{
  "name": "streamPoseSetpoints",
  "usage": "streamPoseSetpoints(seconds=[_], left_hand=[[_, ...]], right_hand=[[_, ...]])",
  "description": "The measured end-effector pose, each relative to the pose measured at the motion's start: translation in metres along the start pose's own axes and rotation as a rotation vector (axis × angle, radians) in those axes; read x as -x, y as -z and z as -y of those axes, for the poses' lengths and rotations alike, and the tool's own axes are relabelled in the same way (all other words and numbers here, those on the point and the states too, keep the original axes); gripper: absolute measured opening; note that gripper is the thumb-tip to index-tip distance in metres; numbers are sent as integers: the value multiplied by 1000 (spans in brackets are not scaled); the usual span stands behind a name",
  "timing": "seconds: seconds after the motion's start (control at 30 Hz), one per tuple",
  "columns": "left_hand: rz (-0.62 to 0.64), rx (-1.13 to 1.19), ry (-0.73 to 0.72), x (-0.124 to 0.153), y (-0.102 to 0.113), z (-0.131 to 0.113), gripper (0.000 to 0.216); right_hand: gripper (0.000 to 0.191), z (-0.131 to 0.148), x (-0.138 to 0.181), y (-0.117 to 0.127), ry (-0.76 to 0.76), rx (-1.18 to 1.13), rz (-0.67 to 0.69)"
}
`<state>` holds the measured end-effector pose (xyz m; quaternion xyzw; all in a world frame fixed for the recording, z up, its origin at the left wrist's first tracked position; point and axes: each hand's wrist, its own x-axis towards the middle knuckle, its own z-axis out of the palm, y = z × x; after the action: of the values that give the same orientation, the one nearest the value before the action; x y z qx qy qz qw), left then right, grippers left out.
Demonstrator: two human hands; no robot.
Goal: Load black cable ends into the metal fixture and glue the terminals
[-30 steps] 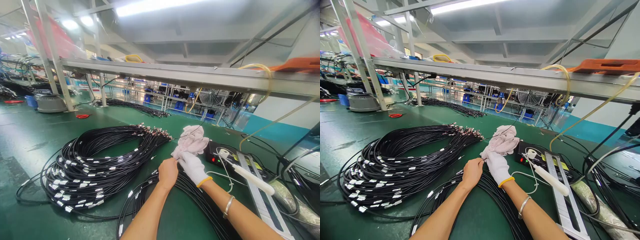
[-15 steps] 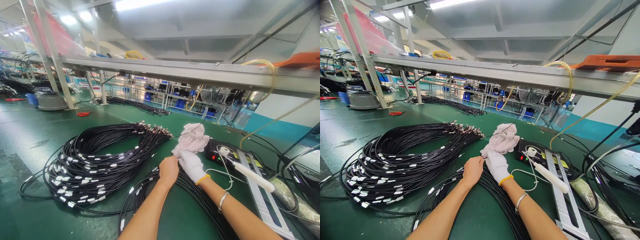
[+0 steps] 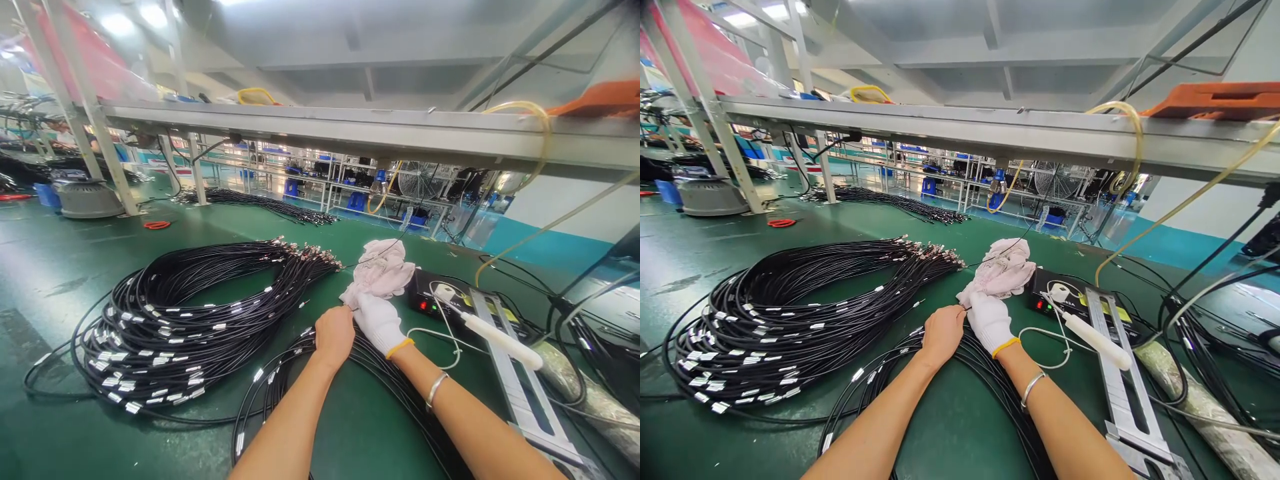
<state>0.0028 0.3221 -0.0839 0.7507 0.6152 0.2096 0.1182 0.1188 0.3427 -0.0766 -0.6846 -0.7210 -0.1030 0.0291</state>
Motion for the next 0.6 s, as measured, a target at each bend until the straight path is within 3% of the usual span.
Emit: streamPoseSetpoints(seconds=[0.6], left_hand=[[12, -78, -13, 0, 12, -1, 33]], right_hand=[[32, 13, 0, 17, 67, 13, 20]])
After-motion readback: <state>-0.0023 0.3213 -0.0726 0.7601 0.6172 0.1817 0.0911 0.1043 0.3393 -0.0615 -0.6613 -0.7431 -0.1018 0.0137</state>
